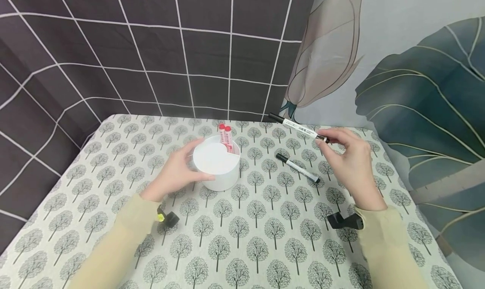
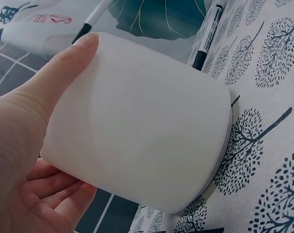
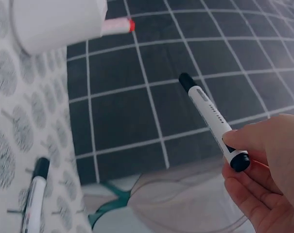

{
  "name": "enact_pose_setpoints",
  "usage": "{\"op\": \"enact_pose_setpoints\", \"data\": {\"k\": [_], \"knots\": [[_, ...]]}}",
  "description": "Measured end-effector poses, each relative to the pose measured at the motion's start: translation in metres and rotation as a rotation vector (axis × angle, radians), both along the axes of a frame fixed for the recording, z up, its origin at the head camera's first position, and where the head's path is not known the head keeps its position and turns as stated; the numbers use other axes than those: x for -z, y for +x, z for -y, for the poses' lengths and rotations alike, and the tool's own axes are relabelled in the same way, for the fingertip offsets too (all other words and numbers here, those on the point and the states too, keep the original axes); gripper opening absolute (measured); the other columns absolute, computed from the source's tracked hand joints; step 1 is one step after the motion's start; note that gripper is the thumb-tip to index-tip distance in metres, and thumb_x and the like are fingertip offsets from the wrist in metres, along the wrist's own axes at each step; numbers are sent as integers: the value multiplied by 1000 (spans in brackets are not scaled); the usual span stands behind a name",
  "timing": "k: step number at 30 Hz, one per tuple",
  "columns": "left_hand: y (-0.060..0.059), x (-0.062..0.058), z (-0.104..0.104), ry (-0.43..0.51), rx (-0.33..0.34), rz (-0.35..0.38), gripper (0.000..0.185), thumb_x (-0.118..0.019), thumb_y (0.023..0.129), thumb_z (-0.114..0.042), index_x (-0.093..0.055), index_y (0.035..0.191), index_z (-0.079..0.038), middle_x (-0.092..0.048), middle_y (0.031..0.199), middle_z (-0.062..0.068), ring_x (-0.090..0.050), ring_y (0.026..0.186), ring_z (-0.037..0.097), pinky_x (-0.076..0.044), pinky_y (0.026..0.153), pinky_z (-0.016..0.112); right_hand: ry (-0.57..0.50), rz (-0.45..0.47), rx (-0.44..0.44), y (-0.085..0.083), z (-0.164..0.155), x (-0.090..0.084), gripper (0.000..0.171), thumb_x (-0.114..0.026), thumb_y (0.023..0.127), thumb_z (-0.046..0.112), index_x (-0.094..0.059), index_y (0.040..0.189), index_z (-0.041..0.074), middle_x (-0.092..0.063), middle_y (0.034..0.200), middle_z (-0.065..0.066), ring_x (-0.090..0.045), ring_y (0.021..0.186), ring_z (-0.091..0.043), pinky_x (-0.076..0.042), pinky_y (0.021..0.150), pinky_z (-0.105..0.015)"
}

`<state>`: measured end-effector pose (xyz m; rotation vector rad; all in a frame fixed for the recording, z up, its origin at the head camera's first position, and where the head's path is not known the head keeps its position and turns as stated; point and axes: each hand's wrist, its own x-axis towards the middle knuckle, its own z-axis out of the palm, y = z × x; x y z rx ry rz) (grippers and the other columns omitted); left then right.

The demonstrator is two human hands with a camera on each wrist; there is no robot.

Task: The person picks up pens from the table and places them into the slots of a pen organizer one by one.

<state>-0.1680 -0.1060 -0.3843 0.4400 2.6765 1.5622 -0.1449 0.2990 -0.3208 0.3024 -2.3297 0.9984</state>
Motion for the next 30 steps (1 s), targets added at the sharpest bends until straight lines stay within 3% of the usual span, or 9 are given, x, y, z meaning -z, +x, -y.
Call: {"op": "enact_pose_setpoints", "data": {"k": [4, 9, 14, 21, 25, 30], "knots": [[-2, 0, 0, 8, 11, -13, 116, -101, 58, -41, -43, 154, -12, -52, 146, 9, -49, 134, 27, -39, 112, 47, -63, -10, -36, 3, 10, -10, 27, -79, 85, -6, -79, 110, 3, -71, 104, 1, -61, 94, -8, -44, 89, -14], [-2, 0, 0, 19, 15, -15, 116, -101, 59, -39, -43, 154, -9, -53, 146, 8, -50, 133, 26, -41, 111, 44, -165, 56, -67, 9, 25, -23, 25, -78, 87, -5, -76, 111, -3, -71, 103, -1, -62, 94, -13, -47, 100, -19], [-2, 1, 0, 15, 17, -17, 115, -101, 59, -39, -43, 154, -12, -53, 146, 7, -50, 133, 25, -41, 112, 43, -244, 44, -92, 13, 39, -32, 24, -79, 86, -5, -76, 110, -4, -72, 102, -3, -64, 92, -16, -51, 92, -18], [-2, 3, 0, 26, 19, -4, 117, -101, 58, -41, -42, 154, -12, -53, 146, 9, -51, 133, 28, -41, 112, 47, -414, -27, -330, 13, 59, -34, 25, -75, 82, -17, -72, 107, -13, -73, 101, -13, -68, 89, -19, -53, 91, -23], [-3, 5, 1, 19, 22, -17, 117, -100, 58, -43, -42, 155, -13, -54, 145, 9, -51, 133, 28, -40, 112, 47, -395, -35, -391, 12, 69, -33, 25, -74, 81, -20, -73, 105, -12, -73, 101, -15, -68, 88, -19, -54, 92, -25], [-3, 4, 1, -3, 12, -14, 118, -100, 57, -45, -42, 155, -14, -54, 145, 8, -50, 134, 27, -39, 113, 47, -310, 24, -396, 8, 84, -29, 27, -78, 80, -16, -75, 105, -6, -73, 101, -12, -64, 93, -18, -51, 99, -27]]}}
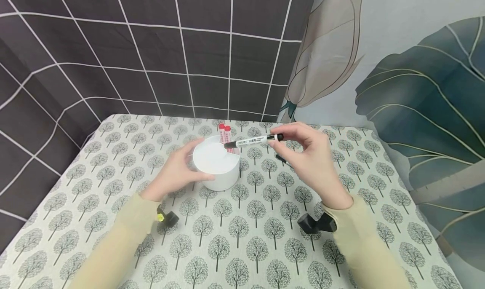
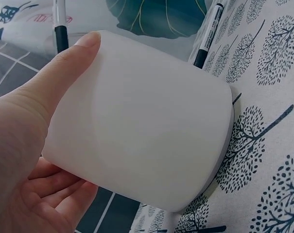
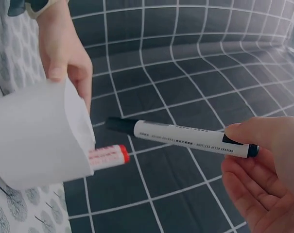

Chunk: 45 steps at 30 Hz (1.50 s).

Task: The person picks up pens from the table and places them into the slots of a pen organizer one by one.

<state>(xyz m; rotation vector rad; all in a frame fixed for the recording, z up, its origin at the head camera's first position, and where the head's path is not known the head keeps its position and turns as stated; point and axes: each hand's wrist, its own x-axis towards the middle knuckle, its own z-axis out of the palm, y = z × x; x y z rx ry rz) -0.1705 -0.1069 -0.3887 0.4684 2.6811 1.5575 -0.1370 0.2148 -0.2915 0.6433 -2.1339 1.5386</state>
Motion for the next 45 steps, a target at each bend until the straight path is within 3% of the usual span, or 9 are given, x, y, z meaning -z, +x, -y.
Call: {"op": "enact_pose_setpoints", "data": {"k": [6, 18, 21, 35, 41, 45], "knots": [[1, -1, 0, 8, -1, 8, 118, -100, 57, -45, -42, 155, -15, -54, 145, 8, -51, 133, 27, -40, 112, 46, 96, 0, -41, -8, 18, 3, 27, -80, 81, -11, -77, 106, 1, -74, 99, -9, -66, 89, -16, -54, 91, -27], [0, -2, 0, -35, -23, -9, 114, -101, 59, -40, -43, 154, -16, -55, 144, 8, -51, 132, 26, -38, 112, 52, 40, 0, -35, -10, 19, -2, 28, -80, 80, -12, -77, 107, -1, -73, 98, -10, -63, 89, -19, -54, 91, -28], [0, -2, 0, -32, -19, -4, 115, -101, 58, -42, -43, 155, -17, -55, 144, 7, -51, 132, 26, -38, 112, 51, 70, 11, -52, -14, 22, 5, 28, -80, 82, -10, -77, 107, 1, -73, 98, -8, -66, 88, -18, -55, 89, -28], [1, -1, 0, 4, 1, -5, 117, -100, 57, -47, -43, 155, -17, -56, 143, 6, -53, 130, 25, -43, 109, 47, 173, 221, -111, -40, 46, 49, 29, -80, 88, 4, -74, 116, 4, -74, 109, -6, -71, 90, -17, -59, 81, -25], [1, 0, 0, 14, 14, -12, 116, -99, 58, -48, -43, 155, -18, -55, 144, 5, -52, 131, 25, -42, 110, 48, 175, 212, -152, -41, 52, 62, 29, -80, 85, -4, -74, 113, -1, -74, 108, -7, -70, 87, -20, -59, 82, -28], [1, -1, 0, 4, 4, -14, 115, -99, 59, -47, -43, 155, -18, -55, 144, 4, -51, 131, 24, -42, 110, 49, 195, 211, -150, -40, 52, 64, 31, -81, 85, -1, -74, 115, 0, -73, 110, -5, -70, 88, -17, -59, 83, -29]]}}
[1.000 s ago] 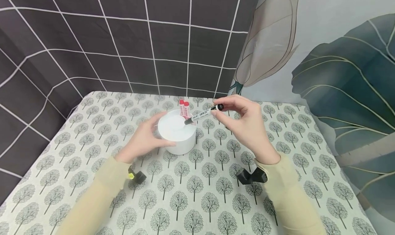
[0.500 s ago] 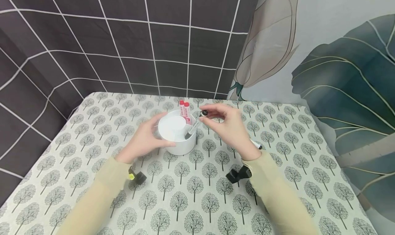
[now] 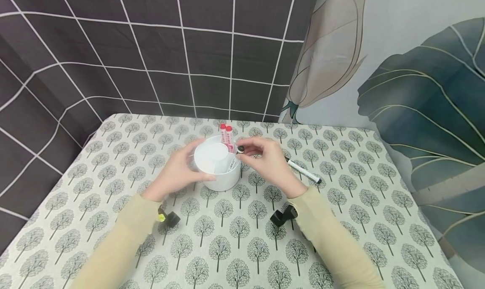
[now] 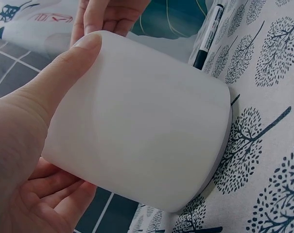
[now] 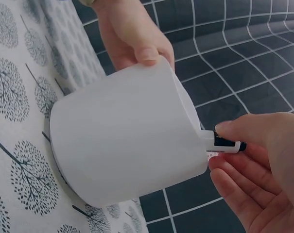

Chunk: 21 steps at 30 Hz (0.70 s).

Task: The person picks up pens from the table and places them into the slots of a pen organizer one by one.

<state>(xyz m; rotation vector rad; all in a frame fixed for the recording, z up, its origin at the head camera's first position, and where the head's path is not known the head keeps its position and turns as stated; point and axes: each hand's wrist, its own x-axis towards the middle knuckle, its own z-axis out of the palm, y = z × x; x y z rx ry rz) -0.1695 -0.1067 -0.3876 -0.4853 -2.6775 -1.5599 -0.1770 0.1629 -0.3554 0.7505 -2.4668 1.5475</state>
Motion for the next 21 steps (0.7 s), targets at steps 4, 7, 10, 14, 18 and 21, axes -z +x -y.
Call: {"op": "enact_pose_setpoints", "data": {"k": [4, 7, 10, 14, 18, 21], "knots": [[1, 0, -1, -18, -10, -3, 116, -99, 58, -48, -43, 155, -17, -55, 144, 5, -51, 131, 25, -42, 109, 50, 3, 24, 15, 3, -8, -2, 36, -82, 87, 7, -72, 121, 3, -72, 115, -6, -70, 93, -18, -58, 86, -29], [2, 0, 0, -19, -10, 11, 119, -99, 57, -51, -42, 155, -17, -54, 145, 4, -51, 131, 24, -42, 110, 48, 16, 32, 52, 4, -22, -3, 38, -82, 89, 13, -71, 125, 5, -72, 117, -7, -70, 99, -20, -57, 89, -30], [3, 2, 4, -10, -15, 28, 120, -99, 56, -51, -40, 155, -16, -51, 147, 2, -52, 131, 22, -44, 109, 43, 58, 47, 118, 7, -40, -3, 39, -81, 90, 18, -71, 126, 7, -72, 118, -7, -69, 102, -22, -56, 92, -30], [4, 3, 8, -10, -22, 37, 119, -97, 57, -52, -39, 155, -17, -50, 148, 1, -54, 129, 23, -46, 107, 41, 116, 89, 214, 12, -67, -1, 39, -80, 91, 22, -70, 127, 9, -72, 118, -8, -68, 105, -23, -55, 90, -24], [6, 1, 10, -23, -26, 41, 120, -97, 58, -53, -38, 156, -16, -48, 150, 4, -54, 130, 25, -46, 107, 40, 176, 92, 275, 17, -95, 4, 41, -80, 92, 26, -70, 127, 8, -72, 119, -9, -68, 103, -18, -53, 86, -16], [7, 1, 9, -31, -31, 39, 121, -96, 58, -55, -37, 157, -15, -47, 152, 4, -51, 133, 24, -44, 109, 40, 208, 83, 300, 19, -115, 8, 41, -79, 92, 25, -70, 127, 7, -71, 120, -11, -67, 100, -8, -51, 84, -12]]}}
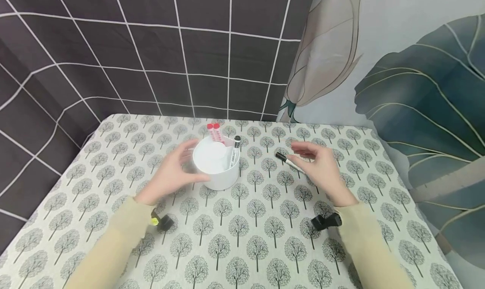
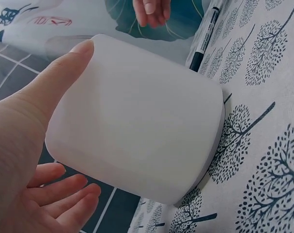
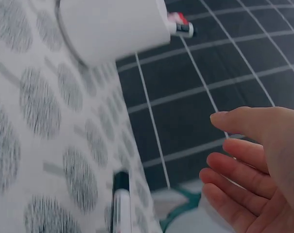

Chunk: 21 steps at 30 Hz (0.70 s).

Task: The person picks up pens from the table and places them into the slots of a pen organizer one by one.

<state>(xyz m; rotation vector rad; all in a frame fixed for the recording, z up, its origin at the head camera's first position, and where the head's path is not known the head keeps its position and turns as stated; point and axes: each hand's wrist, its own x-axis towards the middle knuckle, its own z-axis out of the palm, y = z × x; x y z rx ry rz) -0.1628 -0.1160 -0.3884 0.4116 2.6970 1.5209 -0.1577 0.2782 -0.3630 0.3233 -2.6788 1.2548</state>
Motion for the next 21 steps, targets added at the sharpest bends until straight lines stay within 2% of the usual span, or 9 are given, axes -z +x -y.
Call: {"op": "enact_pose_setpoints", "data": {"k": [4, 10, 13, 18, 21], "knots": [[-1, 0, -2, 1, 0, -6, 122, -95, 59, -56, -36, 157, -16, -47, 152, 4, -49, 135, 22, -43, 110, 40, 19, 3, 38, 5, -20, 4, 38, -78, 93, 22, -70, 126, 5, -71, 118, -16, -65, 95, 1, -51, 80, -10], [0, 0, -5, 30, 1, -21, 118, -97, 62, -49, -36, 157, -15, -49, 151, 7, -49, 135, 24, -43, 110, 40, 83, 55, 90, 9, -39, 13, 37, -76, 95, 25, -70, 122, 2, -72, 114, -16, -65, 88, -2, -52, 75, -10], [-1, 2, -7, 52, 7, -34, 115, -98, 63, -44, -38, 156, -14, -49, 150, 6, -50, 135, 24, -43, 110, 39, 124, 70, 85, 10, -47, 19, 37, -75, 95, 26, -70, 122, 0, -73, 112, -16, -66, 88, -6, -51, 75, -9], [-1, 3, -8, 64, 14, -50, 111, -98, 63, -42, -41, 155, -17, -50, 149, 2, -51, 133, 22, -45, 109, 39, 170, 72, 67, 8, -55, 32, 34, -76, 95, 20, -71, 121, -1, -73, 111, -18, -68, 91, -21, -49, 73, -8], [-1, 3, -8, 60, 15, -47, 110, -98, 64, -42, -42, 155, -15, -50, 149, 2, -52, 132, 24, -45, 109, 41, 182, 82, 65, 7, -57, 39, 34, -76, 94, 19, -70, 120, -1, -73, 109, -19, -69, 91, -26, -50, 72, -10]]}}
